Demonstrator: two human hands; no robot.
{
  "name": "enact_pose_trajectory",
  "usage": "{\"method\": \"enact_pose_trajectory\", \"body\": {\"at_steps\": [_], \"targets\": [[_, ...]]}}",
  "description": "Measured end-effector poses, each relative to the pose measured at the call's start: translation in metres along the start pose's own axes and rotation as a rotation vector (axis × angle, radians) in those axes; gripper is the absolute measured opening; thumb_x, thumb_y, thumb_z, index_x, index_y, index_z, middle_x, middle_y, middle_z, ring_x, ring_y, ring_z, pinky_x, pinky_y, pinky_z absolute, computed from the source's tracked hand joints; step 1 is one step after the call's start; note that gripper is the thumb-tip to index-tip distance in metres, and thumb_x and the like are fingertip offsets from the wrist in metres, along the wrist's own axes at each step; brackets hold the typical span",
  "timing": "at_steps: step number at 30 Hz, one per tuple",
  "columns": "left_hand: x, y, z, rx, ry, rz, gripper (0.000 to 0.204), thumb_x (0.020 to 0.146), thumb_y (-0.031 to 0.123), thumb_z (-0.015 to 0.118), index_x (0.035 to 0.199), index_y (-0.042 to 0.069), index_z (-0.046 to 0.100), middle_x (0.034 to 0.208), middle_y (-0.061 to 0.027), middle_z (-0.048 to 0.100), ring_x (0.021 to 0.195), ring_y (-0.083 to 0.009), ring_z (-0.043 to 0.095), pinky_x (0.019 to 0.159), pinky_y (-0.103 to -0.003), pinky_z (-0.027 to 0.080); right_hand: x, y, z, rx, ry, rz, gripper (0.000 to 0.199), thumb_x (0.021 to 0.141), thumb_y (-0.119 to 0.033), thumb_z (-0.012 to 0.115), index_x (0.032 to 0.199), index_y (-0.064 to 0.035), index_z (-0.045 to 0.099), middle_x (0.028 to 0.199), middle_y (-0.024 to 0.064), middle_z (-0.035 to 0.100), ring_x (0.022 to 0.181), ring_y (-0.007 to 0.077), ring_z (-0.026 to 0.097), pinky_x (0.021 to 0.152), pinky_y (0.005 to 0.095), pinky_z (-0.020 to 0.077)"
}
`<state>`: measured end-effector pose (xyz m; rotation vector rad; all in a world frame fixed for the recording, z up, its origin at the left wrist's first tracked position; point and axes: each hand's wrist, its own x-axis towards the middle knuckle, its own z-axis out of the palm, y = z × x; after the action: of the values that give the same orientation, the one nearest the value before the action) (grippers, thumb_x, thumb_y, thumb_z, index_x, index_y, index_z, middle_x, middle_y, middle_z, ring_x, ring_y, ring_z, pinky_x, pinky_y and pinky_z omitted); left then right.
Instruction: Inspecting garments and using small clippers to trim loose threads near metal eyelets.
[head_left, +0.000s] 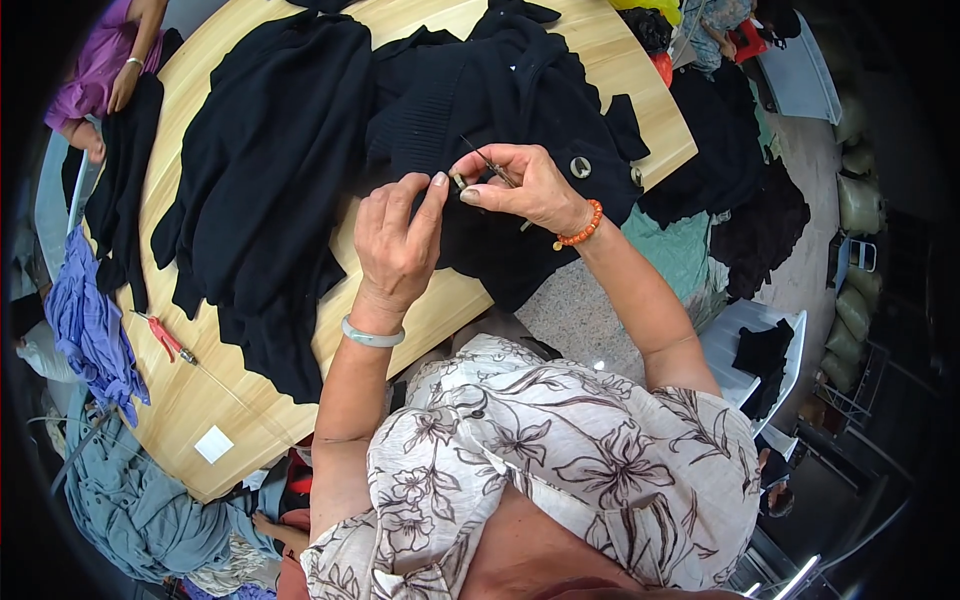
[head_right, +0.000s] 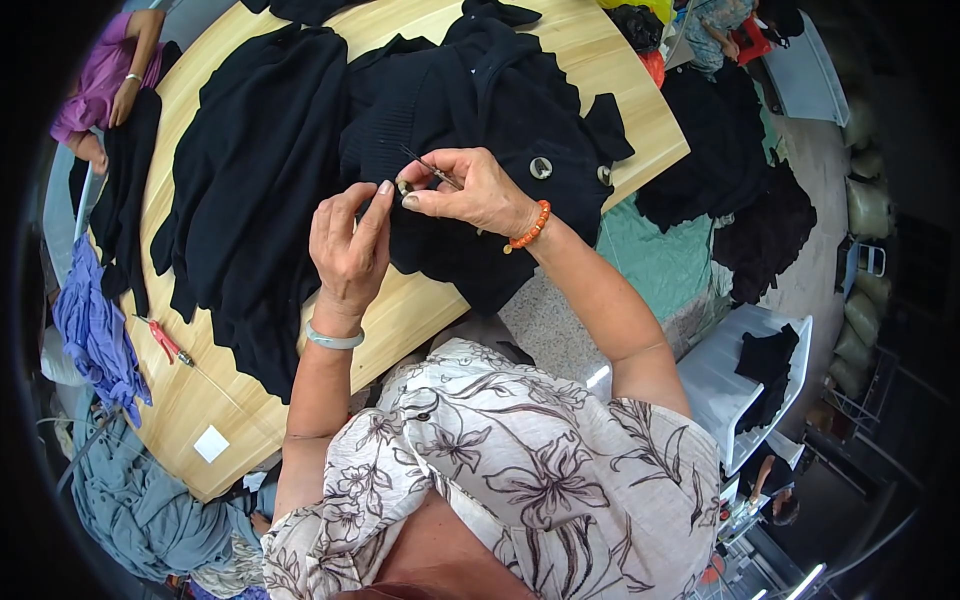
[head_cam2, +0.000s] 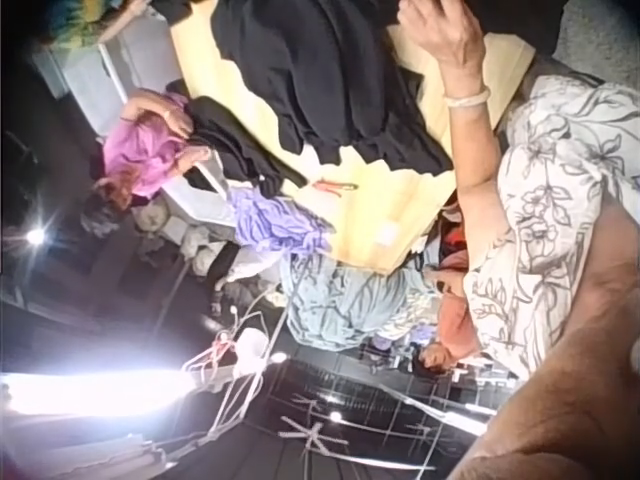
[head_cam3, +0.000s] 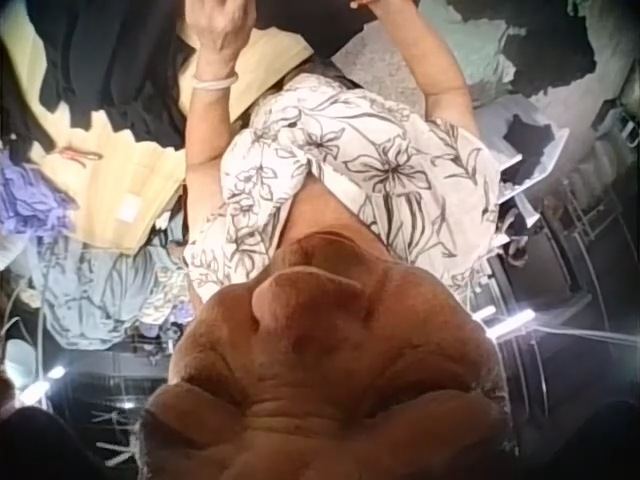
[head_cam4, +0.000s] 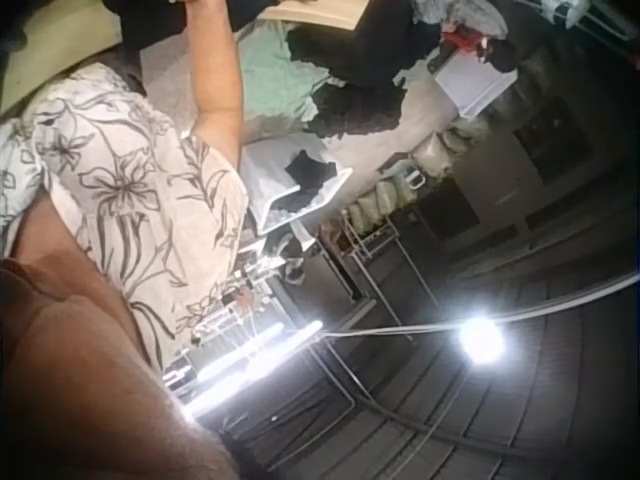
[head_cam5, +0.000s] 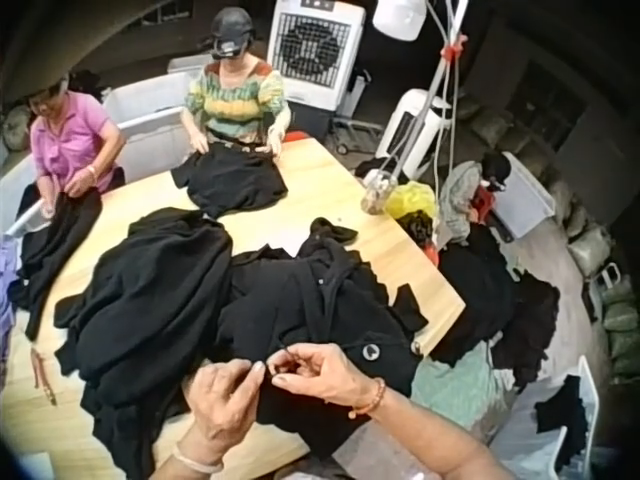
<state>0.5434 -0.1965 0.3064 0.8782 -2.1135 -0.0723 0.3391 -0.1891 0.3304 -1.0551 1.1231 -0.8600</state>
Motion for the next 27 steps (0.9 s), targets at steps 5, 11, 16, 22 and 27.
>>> {"method": "enact_pose_trajectory", "body": {"at_steps": [5,11,16,22,27], "targets": [[0.0,0.0,-0.002,-0.04,0.001,-0.016,0.028,0.075,-0.008,0.072,0.1,0.003,0.068,0.097,-0.0093,0.063,0.077,-0.0232,0.061,0.066,-0.033,0.05,-0.003,0.001,0.002,0.033,-0.004,0.028,0.027,0.084,-0.011,0.076,0.105,0.004,0.069,0.091,0.0012,0.064,0.079,0.0031,0.056,0.071,0.0181,0.0487],[-0.003,0.013,-0.003,-0.352,0.018,-0.285,0.014,0.082,-0.011,0.064,0.092,-0.001,0.063,0.101,-0.0117,0.063,0.074,-0.017,0.063,0.055,-0.023,0.048,-0.006,0.002,0.005,0.0,-0.026,0.006,0.03,0.085,-0.013,0.077,0.11,0.0015,0.067,0.093,-0.0011,0.063,0.077,0.0013,0.055,0.071,0.0157,0.0459],[-0.007,0.021,-0.007,-0.564,0.002,-0.485,0.014,0.083,-0.011,0.06,0.093,0.0,0.061,0.101,-0.0113,0.064,0.067,-0.0126,0.058,0.053,-0.025,0.046,-0.007,0.007,0.005,-0.065,-0.03,-0.013,0.031,0.085,-0.012,0.076,0.111,0.0028,0.067,0.094,-0.0016,0.062,0.077,-0.0009,0.052,0.068,0.0145,0.0444],[-0.018,0.028,-0.003,-1.089,-0.017,-0.993,0.009,0.095,-0.001,0.056,0.102,-0.004,0.061,0.106,-0.0102,0.065,0.069,-0.0091,0.062,0.057,-0.021,0.054,-0.012,0.007,0.012,-0.141,0.081,-0.075,0.036,0.086,-0.014,0.076,0.114,0.0042,0.064,0.092,-0.0009,0.063,0.074,-0.0002,0.05,0.064,0.015,0.0429],[-0.031,0.018,0.0,-1.189,0.03,-1.113,0.012,0.097,0.006,0.058,0.103,-0.004,0.062,0.106,-0.0123,0.065,0.075,-0.0139,0.069,0.065,-0.026,0.062,-0.041,-0.002,0.021,-0.362,0.206,-0.055,0.032,0.088,-0.023,0.074,0.102,0.0034,0.064,0.077,0.0033,0.061,0.069,0.0041,0.053,0.059,0.0234,0.0444]]}}
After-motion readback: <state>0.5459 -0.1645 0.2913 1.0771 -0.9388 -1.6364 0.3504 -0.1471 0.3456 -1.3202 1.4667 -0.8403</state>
